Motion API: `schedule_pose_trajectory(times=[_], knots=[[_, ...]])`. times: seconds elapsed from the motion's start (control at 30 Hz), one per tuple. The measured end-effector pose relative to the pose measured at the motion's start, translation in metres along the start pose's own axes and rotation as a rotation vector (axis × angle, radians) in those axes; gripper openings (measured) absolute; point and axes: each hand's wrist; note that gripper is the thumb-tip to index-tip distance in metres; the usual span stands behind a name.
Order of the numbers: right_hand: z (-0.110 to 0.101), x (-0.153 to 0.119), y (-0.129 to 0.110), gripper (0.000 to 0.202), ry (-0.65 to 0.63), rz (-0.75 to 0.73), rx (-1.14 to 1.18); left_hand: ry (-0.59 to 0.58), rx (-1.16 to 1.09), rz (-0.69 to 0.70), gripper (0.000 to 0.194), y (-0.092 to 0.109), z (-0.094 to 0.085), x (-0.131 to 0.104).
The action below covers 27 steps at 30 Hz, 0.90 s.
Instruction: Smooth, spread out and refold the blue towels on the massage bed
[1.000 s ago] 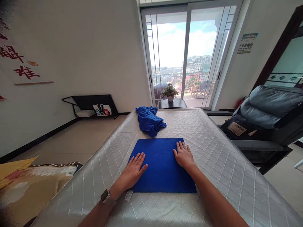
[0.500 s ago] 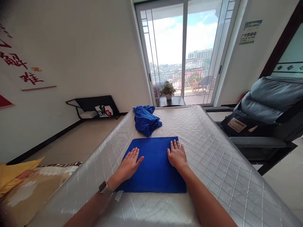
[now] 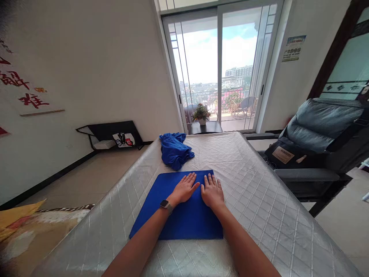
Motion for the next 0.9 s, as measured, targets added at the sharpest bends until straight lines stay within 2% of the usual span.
schedule_pose_trajectory(times=[0.17,0.23,0.3,0.5,0.67,0.77,0.9], knots=[[0.002,0.002,0.001,0.064,-0.008,0.010,-0.011,-0.026,0.117,-0.198,0.073,-0.066,-0.020,-0.035],[0.003,0.003,0.001,0.064,-0.016,0.012,-0.019,-0.031,0.151,-0.274,0.076,-0.085,-0.026,-0.046],[0.003,0.002,0.001,0.064,-0.020,0.010,-0.035,-0.013,0.174,-0.319,0.077,-0.095,-0.029,-0.052],[-0.002,0.005,-0.004,0.064,-0.040,0.010,-0.143,0.040,0.169,-0.362,0.078,-0.094,-0.026,-0.053],[-0.005,0.027,-0.005,0.069,0.030,-0.064,-0.158,0.051,0.167,-0.346,0.078,-0.093,-0.028,-0.054],[0.001,0.040,-0.002,0.069,0.011,-0.022,-0.129,0.061,0.178,-0.341,0.078,-0.092,-0.029,-0.055],[0.012,0.043,0.004,0.067,0.009,0.009,-0.106,0.077,0.172,-0.345,0.079,-0.092,-0.026,-0.055]])
Point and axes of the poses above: each hand's wrist, its own x-axis towards the middle knuckle, its own z-axis out of the palm, y = z × x, and after that the axes turned 12 degrees about y, right-handed
